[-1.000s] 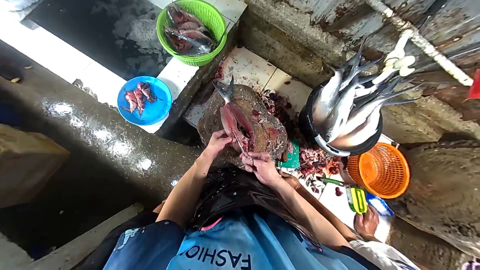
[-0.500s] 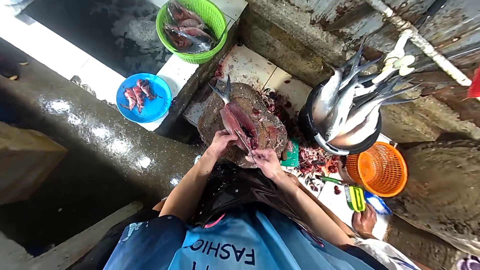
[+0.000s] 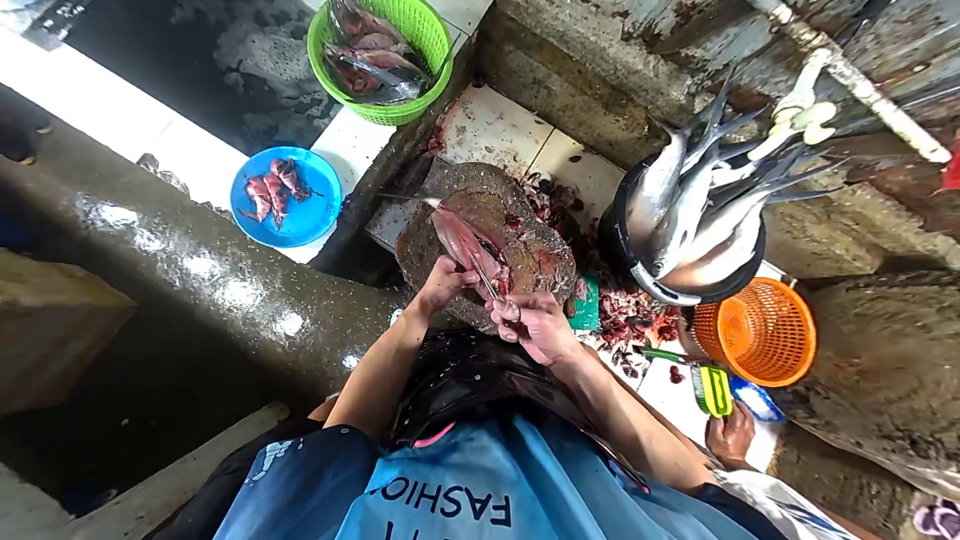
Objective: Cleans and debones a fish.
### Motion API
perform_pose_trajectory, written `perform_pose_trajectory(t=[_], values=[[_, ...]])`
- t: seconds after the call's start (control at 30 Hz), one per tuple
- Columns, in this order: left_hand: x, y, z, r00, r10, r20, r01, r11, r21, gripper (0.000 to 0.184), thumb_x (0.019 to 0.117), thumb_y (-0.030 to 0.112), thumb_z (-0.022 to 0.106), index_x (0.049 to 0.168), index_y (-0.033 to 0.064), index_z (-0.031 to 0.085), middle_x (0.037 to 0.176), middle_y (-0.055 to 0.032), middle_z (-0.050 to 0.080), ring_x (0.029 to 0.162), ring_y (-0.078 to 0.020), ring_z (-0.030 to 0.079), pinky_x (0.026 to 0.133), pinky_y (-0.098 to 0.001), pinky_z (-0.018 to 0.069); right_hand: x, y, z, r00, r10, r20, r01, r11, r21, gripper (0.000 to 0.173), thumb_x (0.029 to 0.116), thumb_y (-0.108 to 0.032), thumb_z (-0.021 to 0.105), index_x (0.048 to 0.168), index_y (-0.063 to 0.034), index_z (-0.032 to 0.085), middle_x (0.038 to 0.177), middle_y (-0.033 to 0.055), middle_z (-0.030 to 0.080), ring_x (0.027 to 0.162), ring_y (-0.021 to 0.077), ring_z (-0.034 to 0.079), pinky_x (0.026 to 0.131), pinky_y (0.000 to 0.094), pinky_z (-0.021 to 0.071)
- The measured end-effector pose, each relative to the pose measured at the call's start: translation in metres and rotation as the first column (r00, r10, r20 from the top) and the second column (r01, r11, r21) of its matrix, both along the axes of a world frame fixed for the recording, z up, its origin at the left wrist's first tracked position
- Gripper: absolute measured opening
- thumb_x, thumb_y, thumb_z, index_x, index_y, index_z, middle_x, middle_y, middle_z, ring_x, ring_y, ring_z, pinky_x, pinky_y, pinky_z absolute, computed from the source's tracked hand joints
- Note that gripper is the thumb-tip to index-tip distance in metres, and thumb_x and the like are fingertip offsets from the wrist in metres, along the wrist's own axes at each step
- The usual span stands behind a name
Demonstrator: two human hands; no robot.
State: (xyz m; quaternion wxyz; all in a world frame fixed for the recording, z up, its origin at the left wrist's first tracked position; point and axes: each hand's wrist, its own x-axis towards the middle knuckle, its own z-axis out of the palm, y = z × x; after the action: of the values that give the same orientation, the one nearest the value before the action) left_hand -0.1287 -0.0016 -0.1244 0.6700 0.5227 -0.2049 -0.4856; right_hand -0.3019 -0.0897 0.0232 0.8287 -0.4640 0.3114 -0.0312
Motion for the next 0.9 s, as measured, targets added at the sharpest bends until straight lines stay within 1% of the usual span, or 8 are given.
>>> perform_pose_trajectory(t=[0.07,0.13,0.23,0.3,0.37,0.57,0.8,0.9], values=[[-0.001,-0.002,0.001,0.999,0.030,0.018,-0.030,0.999,0.010,0.037,0.0800,-0.009,0.073,0.115,0.0022,0.067,0.102,-0.0093,0.074,0.089,-0.0190,0.072,0.082,-0.0410,0.0621,0.000,0.001,0.019,0.986,0.068,0.151,-0.063,0.997,-0.039,0.014,0.0942,-0.005,0.065,0.100,0.0035,0.075,0.081,0.0081,0.071,0.059,0.0070,0.058,0.054,0.0222,0.0490],[-0.007,0.000,-0.005,0.997,0.070,-0.028,-0.068,0.995,0.072,0.045,0.0801,-0.013,0.073,0.122,0.0008,0.062,0.105,-0.0111,0.073,0.091,-0.0217,0.072,0.083,-0.0433,0.0626,0.004,0.002,0.044,0.927,0.146,0.345,-0.043,0.956,-0.290,0.020,0.0940,-0.012,0.070,0.109,0.0007,0.075,0.084,0.0054,0.071,0.064,0.0059,0.059,0.059,0.0232,0.0515],[-0.018,0.009,-0.001,0.944,0.221,-0.243,-0.186,0.969,0.162,0.038,0.0832,-0.013,0.069,0.118,0.0001,0.060,0.100,-0.0131,0.073,0.085,-0.0235,0.072,0.077,-0.0424,0.0624,0.015,-0.025,0.035,0.943,0.134,0.304,0.180,0.564,-0.806,0.030,0.0950,-0.028,0.069,0.113,-0.0045,0.072,0.093,0.0038,0.072,0.073,0.0088,0.067,0.064,0.0296,0.0604],[-0.027,0.017,-0.002,0.888,0.307,-0.342,-0.244,0.946,0.215,0.029,0.0862,-0.001,0.067,0.115,0.0032,0.062,0.097,-0.0107,0.072,0.083,-0.0210,0.070,0.075,-0.0399,0.0603,0.004,-0.049,-0.009,0.998,0.060,0.018,-0.024,0.627,-0.778,0.021,0.0908,-0.019,0.070,0.103,-0.0032,0.075,0.085,0.0057,0.072,0.064,0.0116,0.062,0.058,0.0328,0.0552],[-0.024,0.021,0.005,0.856,0.348,-0.383,-0.283,0.934,0.218,0.026,0.0892,0.003,0.066,0.114,0.0015,0.062,0.099,-0.0127,0.072,0.088,-0.0233,0.071,0.080,-0.0426,0.0603,-0.020,-0.057,-0.033,0.969,0.174,-0.173,-0.246,0.695,-0.676,0.019,0.0893,-0.019,0.072,0.100,-0.0041,0.075,0.083,0.0055,0.072,0.068,0.0136,0.066,0.064,0.0364,0.0580],[-0.022,0.037,0.077,0.889,0.355,-0.290,-0.265,0.915,0.305,0.031,0.0919,0.000,0.063,0.121,0.0094,0.059,0.107,-0.0066,0.068,0.092,-0.0183,0.067,0.083,-0.0398,0.0588,-0.050,-0.043,-0.052,0.860,0.324,-0.394,-0.508,0.469,-0.723,0.030,0.0863,-0.039,0.072,0.102,-0.0148,0.078,0.075,-0.0048,0.067,0.065,0.0073,0.059,0.065,0.0368,0.0525],[-0.003,0.021,0.012,0.899,0.298,-0.322,-0.273,0.954,0.122,0.030,0.0841,-0.009,0.068,0.113,-0.0040,0.060,0.104,-0.0170,0.071,0.090,-0.0295,0.072,0.080,-0.0499,0.0628,-0.035,-0.038,-0.093,0.890,0.336,-0.309,-0.454,0.584,-0.673,0.034,0.0894,-0.032,0.075,0.116,-0.0107,0.076,0.093,0.0020,0.075,0.079,0.0091,0.069,0.078,0.0356,0.0601],[0.003,0.022,0.019,0.923,0.230,-0.309,-0.227,0.973,0.049,0.025,0.0870,-0.009,0.066,0.111,-0.0005,0.061,0.102,-0.0143,0.072,0.088,-0.0273,0.073,0.079,-0.0481,0.0630,-0.034,-0.030,-0.095,0.949,0.314,-0.015,-0.277,0.813,-0.513,0.023,0.0958,-0.019,0.070,0.112,-0.0030,0.075,0.085,0.0035,0.072,0.067,0.0086,0.063,0.063,0.0284,0.0548]])
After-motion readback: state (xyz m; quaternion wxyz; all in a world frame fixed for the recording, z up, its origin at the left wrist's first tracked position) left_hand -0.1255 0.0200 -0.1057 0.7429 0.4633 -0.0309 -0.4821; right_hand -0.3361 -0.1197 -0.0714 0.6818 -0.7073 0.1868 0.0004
